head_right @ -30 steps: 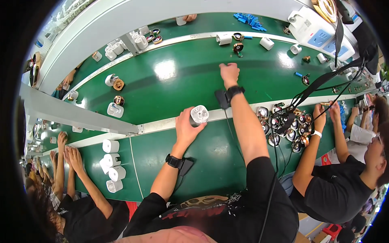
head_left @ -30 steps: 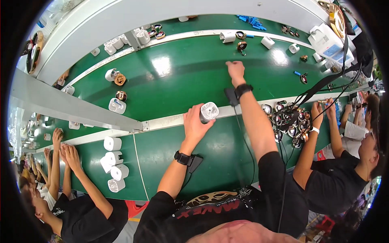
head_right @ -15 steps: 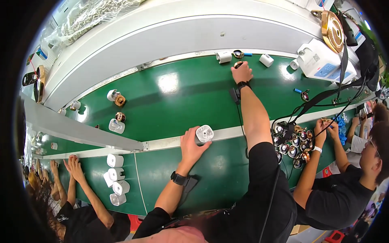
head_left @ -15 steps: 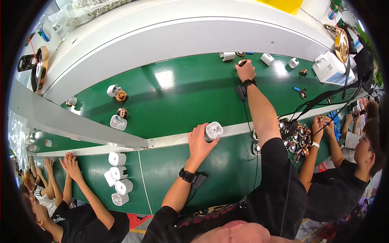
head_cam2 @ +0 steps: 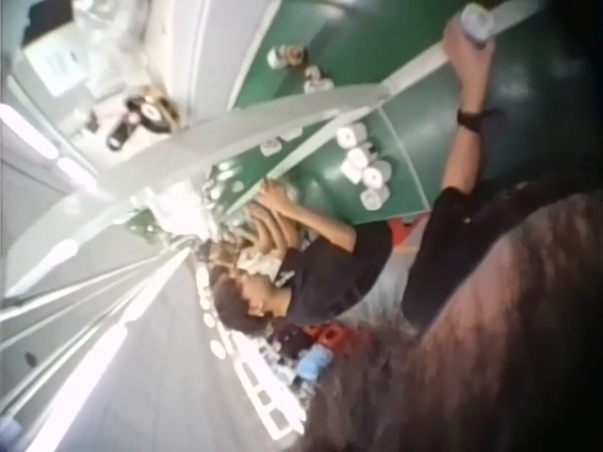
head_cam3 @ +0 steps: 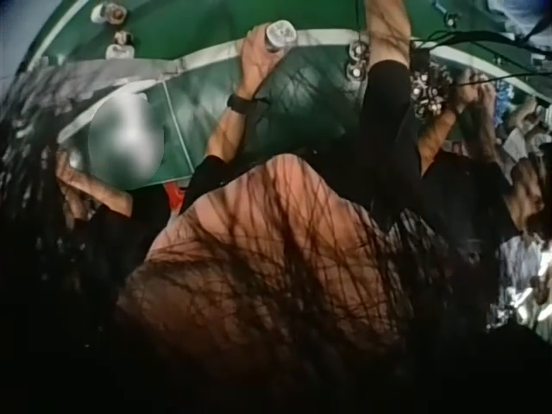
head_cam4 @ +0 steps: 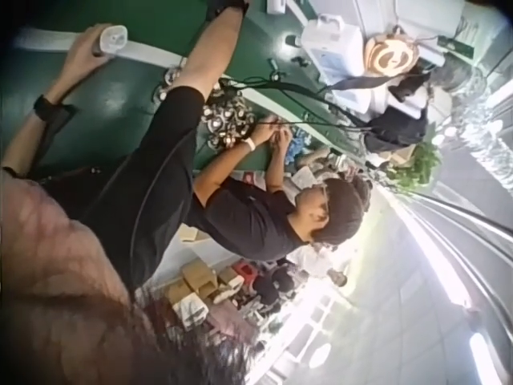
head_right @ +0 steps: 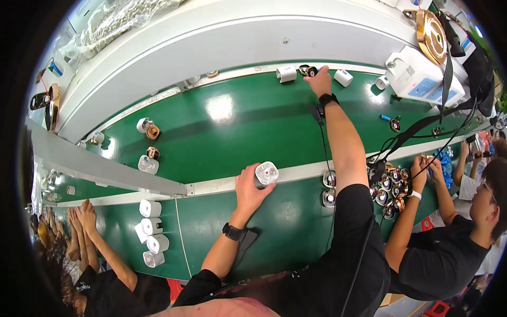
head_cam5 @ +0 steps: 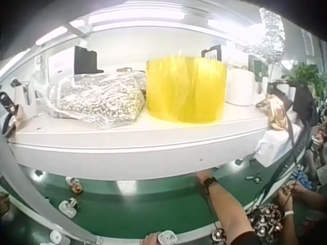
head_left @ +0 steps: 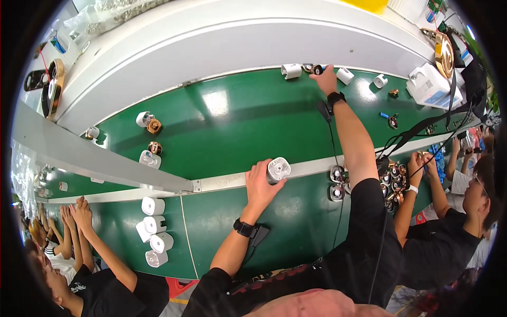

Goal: Assembling small electronic components into plastic housings at a production line.

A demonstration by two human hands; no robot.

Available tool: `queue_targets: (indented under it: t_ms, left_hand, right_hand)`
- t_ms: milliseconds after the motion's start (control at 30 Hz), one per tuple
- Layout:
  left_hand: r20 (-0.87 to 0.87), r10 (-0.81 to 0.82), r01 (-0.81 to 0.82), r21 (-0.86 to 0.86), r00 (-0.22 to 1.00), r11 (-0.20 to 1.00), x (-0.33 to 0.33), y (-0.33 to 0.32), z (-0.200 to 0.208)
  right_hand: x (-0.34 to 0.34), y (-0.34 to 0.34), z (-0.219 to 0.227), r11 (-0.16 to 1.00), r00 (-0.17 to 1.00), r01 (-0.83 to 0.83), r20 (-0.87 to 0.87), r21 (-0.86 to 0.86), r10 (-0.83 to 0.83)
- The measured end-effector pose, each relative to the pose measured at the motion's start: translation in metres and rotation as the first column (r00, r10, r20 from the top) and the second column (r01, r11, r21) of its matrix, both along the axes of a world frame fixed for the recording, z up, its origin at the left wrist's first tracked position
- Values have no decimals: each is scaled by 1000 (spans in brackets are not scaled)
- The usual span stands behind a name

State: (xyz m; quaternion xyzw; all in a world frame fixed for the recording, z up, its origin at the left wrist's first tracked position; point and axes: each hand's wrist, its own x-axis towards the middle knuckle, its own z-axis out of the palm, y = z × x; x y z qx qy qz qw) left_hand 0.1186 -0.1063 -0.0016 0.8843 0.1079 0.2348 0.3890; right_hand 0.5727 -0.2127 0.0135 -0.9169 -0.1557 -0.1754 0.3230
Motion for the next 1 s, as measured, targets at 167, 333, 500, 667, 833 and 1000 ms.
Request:
queue_targets:
  t_ms: [167,333,500,667,833,1000]
  left_hand:
    - [36,12,-13,53,999,999,7,-5,-4]
    - [-26,25,-24,50,999,998,-12,5,-5]
    - [-7,-18,18,22,1000,1000,-3,-2,-7]
    - [13,7,-8,54,1000,999,-1,-4,-8]
    - [-28,24,-22,45,999,999,-6,0,-6]
    - [-4,6,-6,45,1000,999,-4,-1,-5]
  right_hand:
    - [-7,18,72,997,998,12,63,71,-17]
    - [-43,104,127,965,995,-93,54,247,82]
    - [50,113,88,926,993,-108,73,363,87]
    - [63,148,79,867,985,-170,68,468,156]
    - [-16,134,83,835,983,-158,3,527,184]
    - [-49,77,78,827,990,-93,-36,554,135]
